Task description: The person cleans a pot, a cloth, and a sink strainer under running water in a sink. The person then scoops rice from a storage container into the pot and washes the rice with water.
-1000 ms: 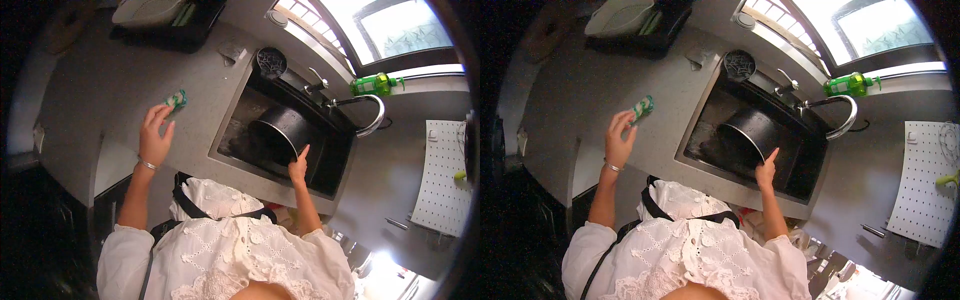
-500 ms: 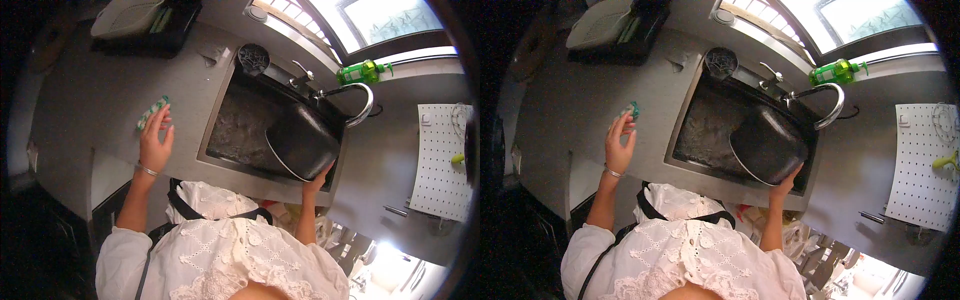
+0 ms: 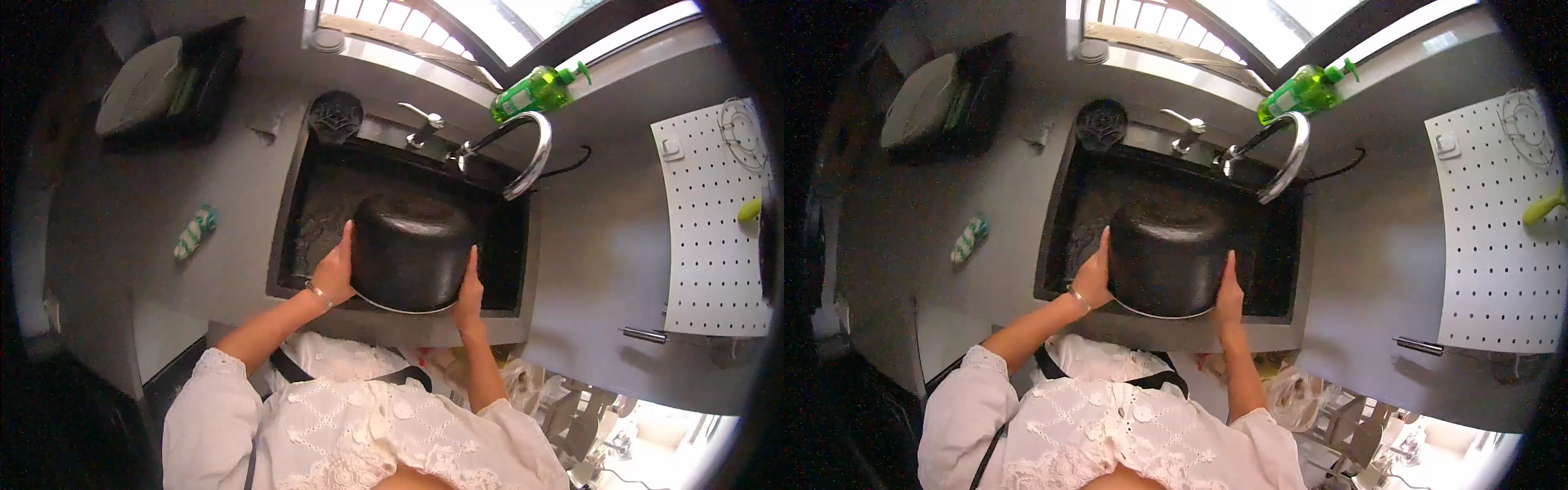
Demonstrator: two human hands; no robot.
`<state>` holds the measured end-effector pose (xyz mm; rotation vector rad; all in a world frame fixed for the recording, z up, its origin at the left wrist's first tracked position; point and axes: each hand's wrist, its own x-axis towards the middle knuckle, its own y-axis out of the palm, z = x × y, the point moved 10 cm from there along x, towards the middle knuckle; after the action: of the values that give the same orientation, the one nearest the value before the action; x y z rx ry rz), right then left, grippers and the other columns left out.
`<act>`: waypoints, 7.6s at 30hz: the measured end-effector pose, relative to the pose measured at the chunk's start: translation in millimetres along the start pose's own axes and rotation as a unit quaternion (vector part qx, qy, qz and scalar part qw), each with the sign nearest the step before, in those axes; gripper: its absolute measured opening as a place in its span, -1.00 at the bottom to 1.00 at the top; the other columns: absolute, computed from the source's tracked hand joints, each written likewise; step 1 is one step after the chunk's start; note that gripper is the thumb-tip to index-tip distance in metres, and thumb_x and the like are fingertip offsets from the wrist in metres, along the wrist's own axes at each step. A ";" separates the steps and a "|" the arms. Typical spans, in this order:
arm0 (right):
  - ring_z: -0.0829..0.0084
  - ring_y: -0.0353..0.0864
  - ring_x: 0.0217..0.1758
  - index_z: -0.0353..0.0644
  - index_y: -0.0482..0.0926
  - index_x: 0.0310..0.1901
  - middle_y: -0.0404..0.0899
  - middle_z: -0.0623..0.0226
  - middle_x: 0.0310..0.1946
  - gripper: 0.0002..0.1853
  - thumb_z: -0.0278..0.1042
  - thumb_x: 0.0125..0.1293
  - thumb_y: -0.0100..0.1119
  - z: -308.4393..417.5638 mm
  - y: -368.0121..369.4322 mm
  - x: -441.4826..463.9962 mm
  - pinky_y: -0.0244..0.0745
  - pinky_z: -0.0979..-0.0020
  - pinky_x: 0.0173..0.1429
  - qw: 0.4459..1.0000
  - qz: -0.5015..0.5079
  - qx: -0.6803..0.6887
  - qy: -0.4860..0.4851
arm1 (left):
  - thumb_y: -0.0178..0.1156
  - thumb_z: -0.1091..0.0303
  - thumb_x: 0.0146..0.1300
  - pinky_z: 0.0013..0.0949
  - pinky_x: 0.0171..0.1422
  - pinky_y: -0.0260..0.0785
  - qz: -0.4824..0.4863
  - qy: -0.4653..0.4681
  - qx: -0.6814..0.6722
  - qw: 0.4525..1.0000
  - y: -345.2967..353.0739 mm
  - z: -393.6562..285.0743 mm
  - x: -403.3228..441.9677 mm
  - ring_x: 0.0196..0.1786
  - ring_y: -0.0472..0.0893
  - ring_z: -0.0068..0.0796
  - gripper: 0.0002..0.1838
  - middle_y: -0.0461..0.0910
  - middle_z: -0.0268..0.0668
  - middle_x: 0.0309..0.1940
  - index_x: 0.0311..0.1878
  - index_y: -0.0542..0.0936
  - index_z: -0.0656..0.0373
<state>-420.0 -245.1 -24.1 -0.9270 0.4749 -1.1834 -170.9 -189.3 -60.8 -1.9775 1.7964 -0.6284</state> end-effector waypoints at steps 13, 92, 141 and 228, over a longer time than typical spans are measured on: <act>0.28 0.54 -0.08 -0.23 0.32 0.17 0.45 0.05 -0.02 -0.50 -0.63 0.12 -0.15 -44.0 7.5 206.0 0.42 0.38 -0.01 0.973 0.029 0.141 -0.180 | -0.02 0.72 0.00 -0.25 0.05 0.41 -0.091 0.113 0.154 0.977 25.1 -16.9 26.0 0.01 0.51 0.05 -0.30 0.37 0.16 0.11 0.30 0.07 0.45; 0.43 0.57 -0.08 -0.33 0.49 -0.01 0.58 0.20 -0.15 -0.73 -0.43 0.32 -0.08 -147.8 -16.5 37.0 0.45 0.45 0.03 0.858 0.044 0.468 0.207 | -0.07 0.37 0.32 -0.29 0.15 0.33 -0.192 0.022 0.207 0.959 -108.5 -99.0 -34.3 0.16 0.43 -0.06 -0.45 0.26 0.00 0.25 0.37 0.10 0.05; 0.12 0.33 0.10 0.01 0.22 0.24 0.40 0.19 -0.01 -0.36 -0.58 0.05 0.01 411.4 370.2 28.0 0.37 0.22 0.11 0.924 0.269 -0.021 -0.271 | 0.10 0.48 0.16 -0.24 0.07 0.52 -0.408 -0.179 -0.759 0.475 -391.1 279.2 -380.1 0.04 0.47 0.04 -0.42 -0.19 0.44 0.26 0.12 0.10 0.67; 0.24 0.47 -0.16 -0.20 0.50 -0.25 0.49 0.19 -0.26 -0.81 -0.47 0.03 0.06 31.1 -68.9 62.3 0.42 0.32 -0.04 0.919 0.077 -0.304 -0.239 | -0.02 0.45 0.28 -0.38 0.11 0.42 -0.097 -0.335 -0.646 0.679 -154.9 148.6 -143.7 0.02 0.52 -0.28 -0.59 0.47 -0.04 0.01 0.19 0.32 0.33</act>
<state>-415.0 -297.7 58.4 -1.6338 0.5116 -0.6217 29.6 -32.4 -104.2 -2.5536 1.5296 1.6452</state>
